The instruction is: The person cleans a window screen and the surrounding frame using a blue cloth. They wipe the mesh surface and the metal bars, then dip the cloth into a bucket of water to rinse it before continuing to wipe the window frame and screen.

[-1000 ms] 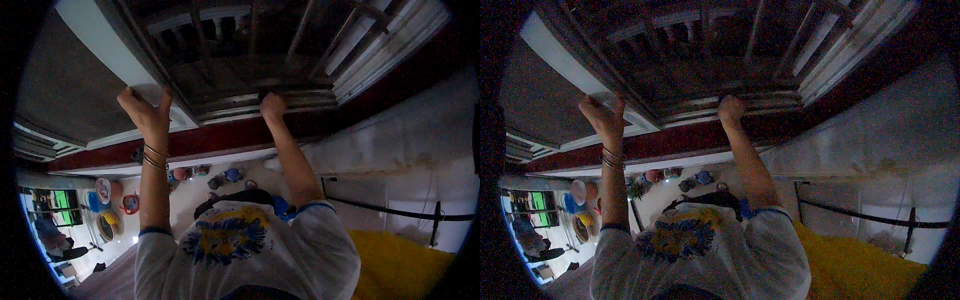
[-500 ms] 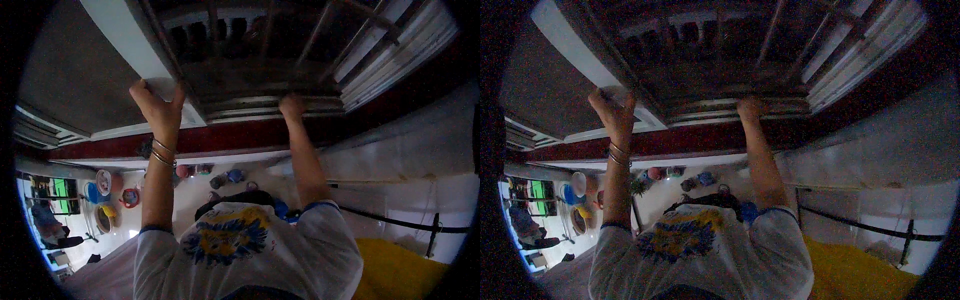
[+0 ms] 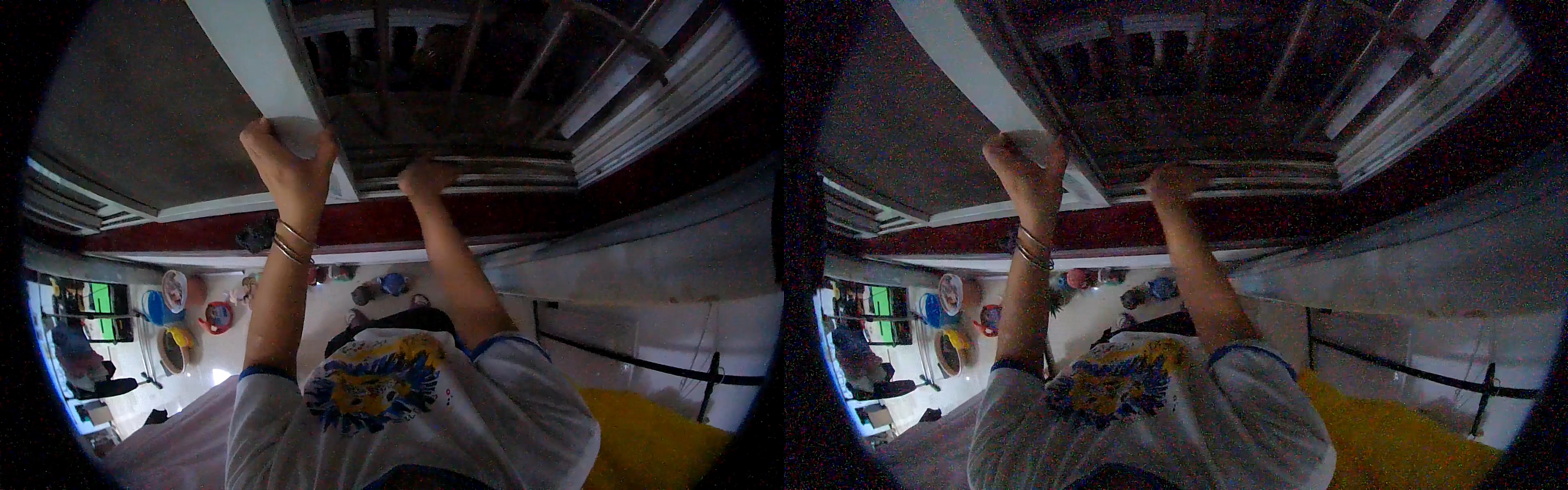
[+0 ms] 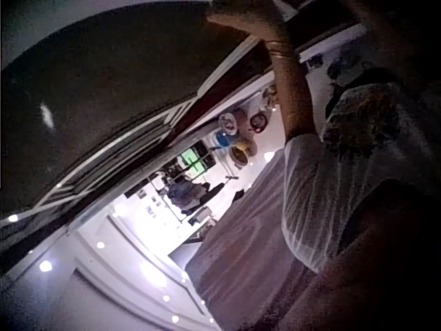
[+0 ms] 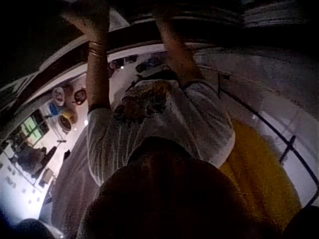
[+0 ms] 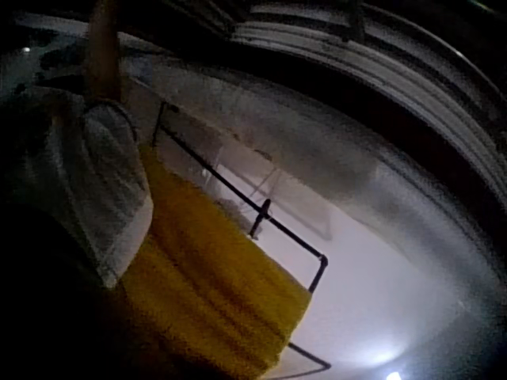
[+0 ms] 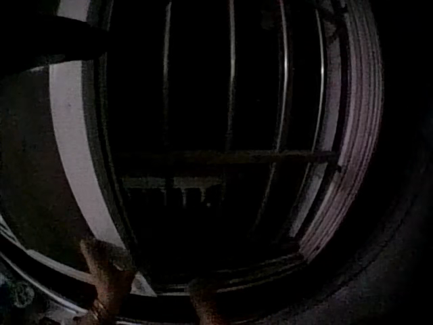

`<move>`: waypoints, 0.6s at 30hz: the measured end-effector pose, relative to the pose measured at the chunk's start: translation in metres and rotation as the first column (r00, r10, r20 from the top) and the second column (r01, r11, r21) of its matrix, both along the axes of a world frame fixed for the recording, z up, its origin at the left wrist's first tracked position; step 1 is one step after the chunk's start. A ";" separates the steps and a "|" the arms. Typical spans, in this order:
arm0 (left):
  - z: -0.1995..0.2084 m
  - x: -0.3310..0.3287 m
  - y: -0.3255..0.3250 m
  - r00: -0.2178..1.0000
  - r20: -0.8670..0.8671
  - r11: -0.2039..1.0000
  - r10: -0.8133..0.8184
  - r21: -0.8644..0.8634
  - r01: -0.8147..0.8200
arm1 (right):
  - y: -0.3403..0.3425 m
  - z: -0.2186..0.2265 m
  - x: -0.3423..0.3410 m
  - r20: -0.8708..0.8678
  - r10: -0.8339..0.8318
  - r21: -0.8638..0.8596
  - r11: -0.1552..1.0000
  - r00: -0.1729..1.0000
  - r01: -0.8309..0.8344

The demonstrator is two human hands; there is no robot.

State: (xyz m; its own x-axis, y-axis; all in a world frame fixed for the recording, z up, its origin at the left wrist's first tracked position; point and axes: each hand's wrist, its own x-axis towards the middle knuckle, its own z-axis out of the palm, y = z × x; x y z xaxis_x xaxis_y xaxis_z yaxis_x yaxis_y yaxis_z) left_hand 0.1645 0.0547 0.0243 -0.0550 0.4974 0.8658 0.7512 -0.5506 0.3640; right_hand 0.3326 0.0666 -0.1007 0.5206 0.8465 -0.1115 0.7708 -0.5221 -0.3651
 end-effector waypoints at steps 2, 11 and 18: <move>0.001 0.003 0.000 1.000 -0.017 1.000 0.023 0.000 -0.023 | 0.008 -0.018 -0.023 -0.212 -0.034 0.139 0.988 0.977 0.064; 0.003 -0.001 -0.002 1.000 -0.010 1.000 0.006 -0.023 -0.006 | 0.034 -0.044 -0.063 -0.185 -0.078 0.181 0.977 0.980 0.112; 0.000 -0.007 0.001 0.999 -0.030 0.999 0.042 -0.031 -0.043 | 0.045 -0.036 -0.041 0.119 0.268 -0.110 0.960 0.956 -0.256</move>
